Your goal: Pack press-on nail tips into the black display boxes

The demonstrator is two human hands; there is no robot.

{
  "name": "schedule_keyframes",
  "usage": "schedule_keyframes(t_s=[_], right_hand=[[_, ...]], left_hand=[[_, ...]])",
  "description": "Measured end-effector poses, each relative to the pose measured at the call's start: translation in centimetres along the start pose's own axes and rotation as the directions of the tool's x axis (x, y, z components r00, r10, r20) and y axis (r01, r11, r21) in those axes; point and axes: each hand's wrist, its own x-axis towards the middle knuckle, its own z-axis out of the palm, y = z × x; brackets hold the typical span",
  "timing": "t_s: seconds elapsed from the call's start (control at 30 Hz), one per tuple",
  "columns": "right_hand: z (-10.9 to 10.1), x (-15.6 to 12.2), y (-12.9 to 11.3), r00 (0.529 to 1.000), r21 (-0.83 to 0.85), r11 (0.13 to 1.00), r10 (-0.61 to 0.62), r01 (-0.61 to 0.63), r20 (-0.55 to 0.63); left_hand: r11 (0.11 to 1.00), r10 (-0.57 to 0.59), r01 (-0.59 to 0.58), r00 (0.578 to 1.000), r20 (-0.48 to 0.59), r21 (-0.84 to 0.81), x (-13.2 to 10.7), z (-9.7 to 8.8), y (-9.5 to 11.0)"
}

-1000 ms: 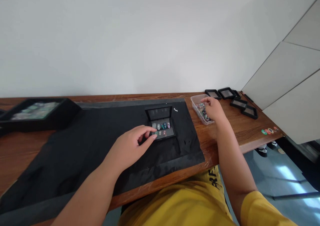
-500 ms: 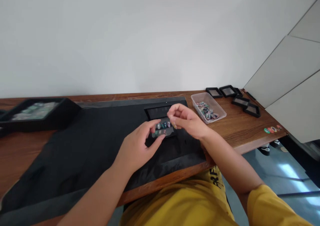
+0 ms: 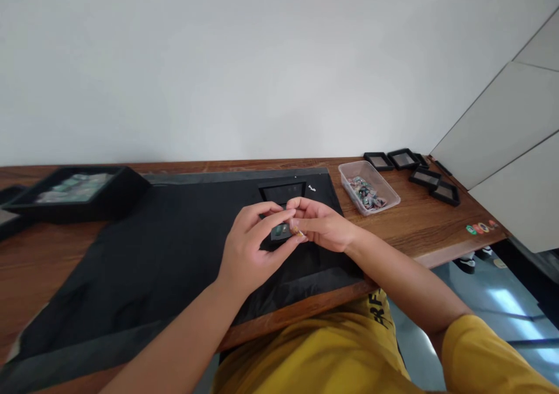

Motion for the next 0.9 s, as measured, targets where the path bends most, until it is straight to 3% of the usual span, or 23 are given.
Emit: schedule_keyframes(t_s=[0.27,0.43,0.6,0.9], right_hand=[[-0.13,0.18,0.33,1.0,-0.026,1.0,-0.005,0.004,-0.029],[-0.3,0.31,0.66,0.999,-0.029,0.999,-0.029,0.031,0.041],[-0.36,0.33,0.7,0.999,-0.041,0.998,-0.042,0.043,0.033],[-0.39,0.43,0.83,0.999,-0.073,0.997,-0.039,0.039,0.001]], left_hand=[[0.995,-0.086,0.086,0.996,-0.004,-0.045,-0.12,0.17,-0.01],[0.997,-0.057,0.056,0.998,-0.032,-0.051,-0.03,0.16,0.11],[0.999,0.005,-0.007,0.999,-0.037,-0.048,0.07,0.12,0.13],[0.999,-0.034,0.035,0.999,0.034,-0.028,0.08,0.1,0.21]])
